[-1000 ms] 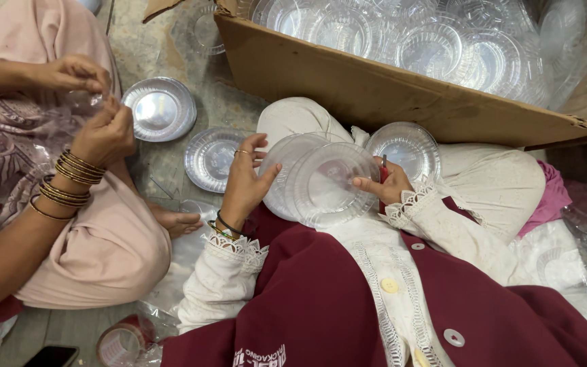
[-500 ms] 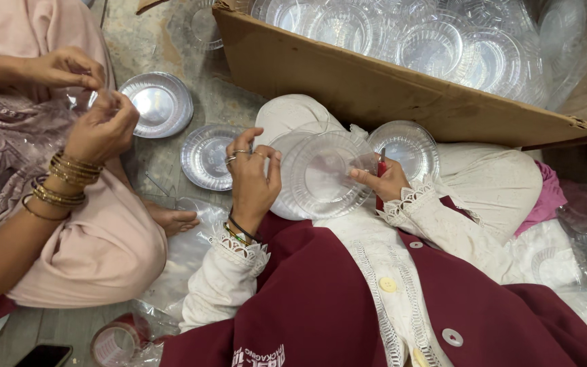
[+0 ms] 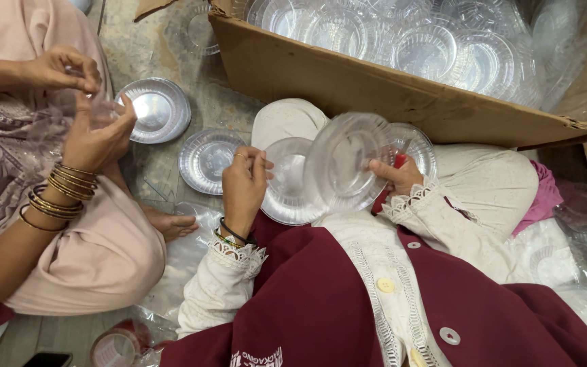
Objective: The person sits on the floor separating and counting stacks of clear plastic disposable plates, placing counted plates into a large cardboard box, and occasionally marking a plate with a red pen. Another person beside them handles plates from a second box.
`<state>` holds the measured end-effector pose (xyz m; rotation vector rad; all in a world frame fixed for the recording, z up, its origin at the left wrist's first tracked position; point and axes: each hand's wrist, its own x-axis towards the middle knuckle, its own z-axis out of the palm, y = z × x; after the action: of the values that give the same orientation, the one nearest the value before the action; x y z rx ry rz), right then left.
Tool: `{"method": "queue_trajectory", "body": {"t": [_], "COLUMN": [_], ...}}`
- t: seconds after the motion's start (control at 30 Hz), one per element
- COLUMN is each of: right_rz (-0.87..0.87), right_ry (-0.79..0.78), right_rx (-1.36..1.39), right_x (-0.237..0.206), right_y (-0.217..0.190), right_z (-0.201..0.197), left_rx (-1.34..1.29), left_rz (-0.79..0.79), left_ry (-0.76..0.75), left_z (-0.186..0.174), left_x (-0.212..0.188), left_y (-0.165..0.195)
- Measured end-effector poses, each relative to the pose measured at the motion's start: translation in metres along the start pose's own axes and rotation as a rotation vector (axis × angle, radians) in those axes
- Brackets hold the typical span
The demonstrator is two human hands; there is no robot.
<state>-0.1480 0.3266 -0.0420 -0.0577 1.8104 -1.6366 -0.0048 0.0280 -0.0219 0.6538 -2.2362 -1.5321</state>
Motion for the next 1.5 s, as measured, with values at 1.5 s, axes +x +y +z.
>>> {"method": "queue_trajectory", "body": {"t": [1.5], "right_rz": [-0.031], "right_ry": [0.027], "right_rx": [-0.127], "right_x": [-0.002], "right_y": [-0.015], "right_z": [0.022], "left_rx": [-0.229], "left_rz": [0.148], "left_ry": [0.448], "left_z": [-0.044], "left_x": [0.016], "left_y": [0.013]}}
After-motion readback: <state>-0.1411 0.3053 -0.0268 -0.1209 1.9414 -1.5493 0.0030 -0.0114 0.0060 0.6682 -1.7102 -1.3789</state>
